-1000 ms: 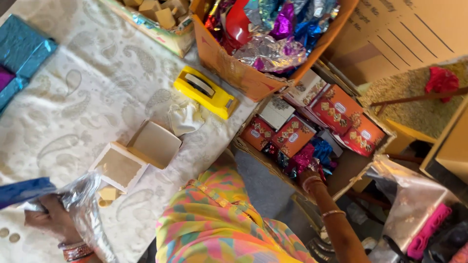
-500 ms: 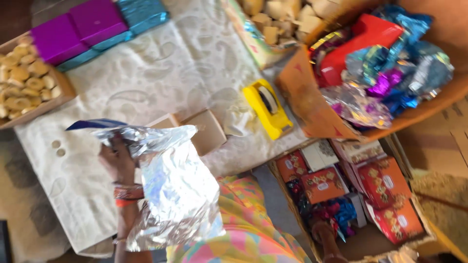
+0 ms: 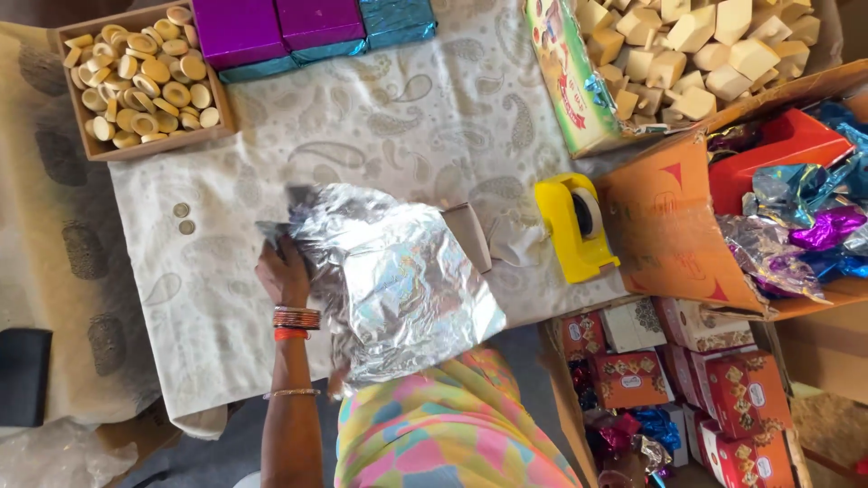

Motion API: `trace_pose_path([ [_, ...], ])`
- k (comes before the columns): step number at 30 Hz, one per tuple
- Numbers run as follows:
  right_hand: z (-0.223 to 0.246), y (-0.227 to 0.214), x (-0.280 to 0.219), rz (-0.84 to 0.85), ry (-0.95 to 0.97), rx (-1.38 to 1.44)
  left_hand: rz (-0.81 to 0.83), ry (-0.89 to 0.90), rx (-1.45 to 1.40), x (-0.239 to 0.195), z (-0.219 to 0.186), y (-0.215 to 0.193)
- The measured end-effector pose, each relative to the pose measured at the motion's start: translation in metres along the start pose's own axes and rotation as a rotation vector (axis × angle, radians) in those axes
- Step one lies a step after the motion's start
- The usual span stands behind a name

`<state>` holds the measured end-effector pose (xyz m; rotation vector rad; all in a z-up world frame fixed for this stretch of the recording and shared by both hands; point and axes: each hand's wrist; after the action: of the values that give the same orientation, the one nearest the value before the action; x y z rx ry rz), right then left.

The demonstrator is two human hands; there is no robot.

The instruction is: Wrapping small objects in decorative foil and placing them into a small box.

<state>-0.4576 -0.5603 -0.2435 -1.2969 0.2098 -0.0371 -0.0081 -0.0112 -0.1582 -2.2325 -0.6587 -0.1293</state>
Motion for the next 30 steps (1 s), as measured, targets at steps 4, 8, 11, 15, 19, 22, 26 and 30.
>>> trace_pose_path([
  [4,0.041,0.002,-0.107,-0.085,0.05,0.013,0.056,-0.251,-0.143,0.008,0.055,-0.016],
  [8,0.055,0.011,-0.121,-0.174,0.082,0.037,-0.046,-0.401,-0.221,0.014,0.111,-0.036],
  [11,0.058,0.024,-0.102,-0.231,0.098,0.06,-0.077,-0.455,-0.161,0.019,0.163,-0.047],
  [15,0.068,0.037,-0.083,-0.289,0.113,0.096,-0.091,-0.44,-0.083,0.026,0.173,-0.079],
  [19,0.139,-0.014,0.002,-0.357,0.135,0.128,-0.064,-0.433,-0.024,0.027,0.192,-0.083],
  [22,0.251,-0.099,0.133,-0.411,0.141,0.157,-0.065,-0.523,-0.122,0.017,0.213,-0.079],
  [26,0.317,-0.014,0.224,-0.459,-0.08,0.189,-0.083,-0.664,-0.582,-0.01,0.289,-0.053],
  [30,0.394,-0.008,0.296,-0.335,-0.354,0.121,-0.238,-1.113,-1.125,-0.014,0.25,-0.072],
])
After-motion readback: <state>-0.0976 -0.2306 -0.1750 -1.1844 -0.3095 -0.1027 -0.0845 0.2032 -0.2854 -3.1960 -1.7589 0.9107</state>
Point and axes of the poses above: each hand's wrist, its own x-axis towards the middle knuckle, its own y-axis out of the palm, z = x × y, and after that the axes turned 7 degrees about -z, right-handed
